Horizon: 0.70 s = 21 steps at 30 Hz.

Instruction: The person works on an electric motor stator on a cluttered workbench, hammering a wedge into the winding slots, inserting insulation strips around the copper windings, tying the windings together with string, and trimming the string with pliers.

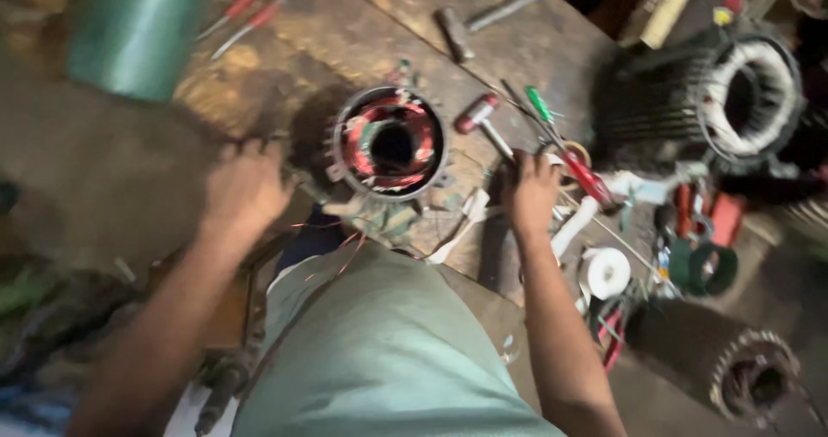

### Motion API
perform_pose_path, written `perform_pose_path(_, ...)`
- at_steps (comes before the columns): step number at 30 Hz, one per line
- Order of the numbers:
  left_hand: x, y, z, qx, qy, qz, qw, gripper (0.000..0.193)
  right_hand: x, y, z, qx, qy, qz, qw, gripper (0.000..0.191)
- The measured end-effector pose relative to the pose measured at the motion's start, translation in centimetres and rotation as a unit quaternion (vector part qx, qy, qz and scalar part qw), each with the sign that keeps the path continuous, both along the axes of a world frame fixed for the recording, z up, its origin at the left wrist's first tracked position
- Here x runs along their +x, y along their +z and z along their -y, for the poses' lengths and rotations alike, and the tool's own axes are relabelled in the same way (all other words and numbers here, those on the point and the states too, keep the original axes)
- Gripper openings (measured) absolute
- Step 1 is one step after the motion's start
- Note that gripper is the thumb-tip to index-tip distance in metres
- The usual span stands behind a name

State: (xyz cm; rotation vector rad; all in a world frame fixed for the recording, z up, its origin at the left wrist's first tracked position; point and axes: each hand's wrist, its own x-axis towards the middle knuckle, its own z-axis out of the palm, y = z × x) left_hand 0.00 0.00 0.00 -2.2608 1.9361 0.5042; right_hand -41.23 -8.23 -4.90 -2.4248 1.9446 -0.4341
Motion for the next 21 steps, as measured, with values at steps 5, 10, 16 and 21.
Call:
perform_pose_path(5, -1.7, 5.8, -4.4, -0.205, 0.074, -0.063, 0.974, 0.037, -0.1, 2.6, 0.4, -0.054, 0.051, -0.096, 0.993, 0.026)
perform_pose_path(10, -3.8, 10.5, -5.6, -0.363, -0.026, -0.220, 0.905, 0.042, -1.4, 10.7, -1.9, -0.109, 0.091, 0.114, 0.983, 0.023)
perform_pose_path(16, -9.6, 10.9, -2.9, -0.357, -0.110, -0.274, 0.887, 0.076, 1.0, 22.2, -3.9, -0.057, 0.206, 0.447, 0.869, 0.026)
perform_pose_path(21, -13.6, 9.2, -2.2, -0.222, -0.371, -0.250, 0.866, 0.041, 2.1, 23.6, -5.4, 0.022, 0.151, 0.217, 0.964, 0.037)
